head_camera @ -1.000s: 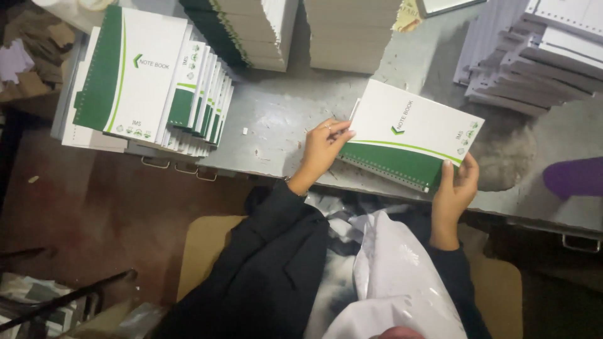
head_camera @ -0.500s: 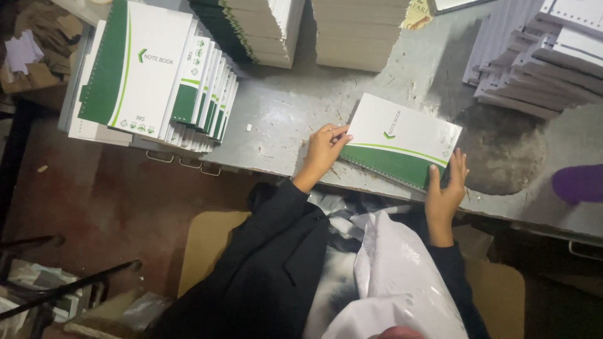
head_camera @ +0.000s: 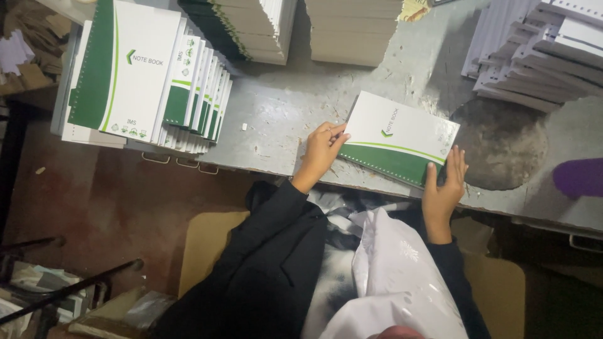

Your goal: The person inserts a printed cover sheet into a spiral-bound notebook, closes it, and stacks it with others. The person repeats this process multiple times, handling notebook covers and bound pages by hand.

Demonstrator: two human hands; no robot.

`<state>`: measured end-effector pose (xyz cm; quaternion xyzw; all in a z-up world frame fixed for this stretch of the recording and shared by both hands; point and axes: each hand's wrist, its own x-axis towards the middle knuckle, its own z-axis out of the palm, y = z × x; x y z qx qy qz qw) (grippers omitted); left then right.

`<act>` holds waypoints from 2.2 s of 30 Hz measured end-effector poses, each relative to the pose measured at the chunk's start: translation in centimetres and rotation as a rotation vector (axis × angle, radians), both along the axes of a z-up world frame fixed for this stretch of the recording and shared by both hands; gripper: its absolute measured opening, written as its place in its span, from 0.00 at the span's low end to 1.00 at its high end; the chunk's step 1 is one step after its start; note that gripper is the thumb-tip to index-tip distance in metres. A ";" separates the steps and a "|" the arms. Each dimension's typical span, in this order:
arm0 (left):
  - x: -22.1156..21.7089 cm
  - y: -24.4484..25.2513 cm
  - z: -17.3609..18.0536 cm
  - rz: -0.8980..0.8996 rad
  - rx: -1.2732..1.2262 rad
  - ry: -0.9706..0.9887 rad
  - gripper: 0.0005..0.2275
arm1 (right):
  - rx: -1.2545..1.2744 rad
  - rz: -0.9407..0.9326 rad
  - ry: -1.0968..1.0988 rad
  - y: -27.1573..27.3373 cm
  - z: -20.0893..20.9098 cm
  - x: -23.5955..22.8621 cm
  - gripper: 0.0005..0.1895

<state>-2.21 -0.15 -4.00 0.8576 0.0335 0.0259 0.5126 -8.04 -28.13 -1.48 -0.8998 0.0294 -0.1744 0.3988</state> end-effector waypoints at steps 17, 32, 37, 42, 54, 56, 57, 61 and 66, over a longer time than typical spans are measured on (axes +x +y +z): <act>0.0 0.2 0.4 0.002 -0.010 0.001 0.12 | -0.042 0.000 -0.043 0.2 -0.1 0.1 0.24; 0.2 0.5 0.9 -0.029 -0.059 -0.022 0.12 | -0.057 -0.002 -0.029 0.2 -0.1 0.3 0.27; -1.0 0.4 5.0 -0.009 -0.003 0.014 0.14 | 0.057 -0.052 -0.035 0.9 2.2 -1.1 0.29; -2.5 0.1 8.6 0.003 -0.089 0.138 0.21 | 0.157 -0.130 0.016 1.1 2.3 -3.9 0.31; -2.6 -0.1 7.4 0.070 -0.336 0.237 0.25 | 0.088 -0.114 0.054 1.3 2.2 -4.9 0.30; -2.6 -0.3 7.0 0.064 -0.261 0.193 0.24 | 0.022 -0.122 0.037 0.5 0.3 -4.9 0.22; -2.5 -0.4 6.6 0.063 -0.261 0.195 0.24 | 0.021 -0.124 0.038 0.4 0.0 -5.0 0.22; -2.6 -0.4 5.9 0.059 -0.237 0.155 0.23 | 0.014 -0.152 0.042 0.5 -0.8 -5.2 0.23; -2.6 -0.4 5.6 0.059 -0.212 0.139 0.22 | 0.014 -0.140 -0.013 0.7 0.0 -4.5 0.26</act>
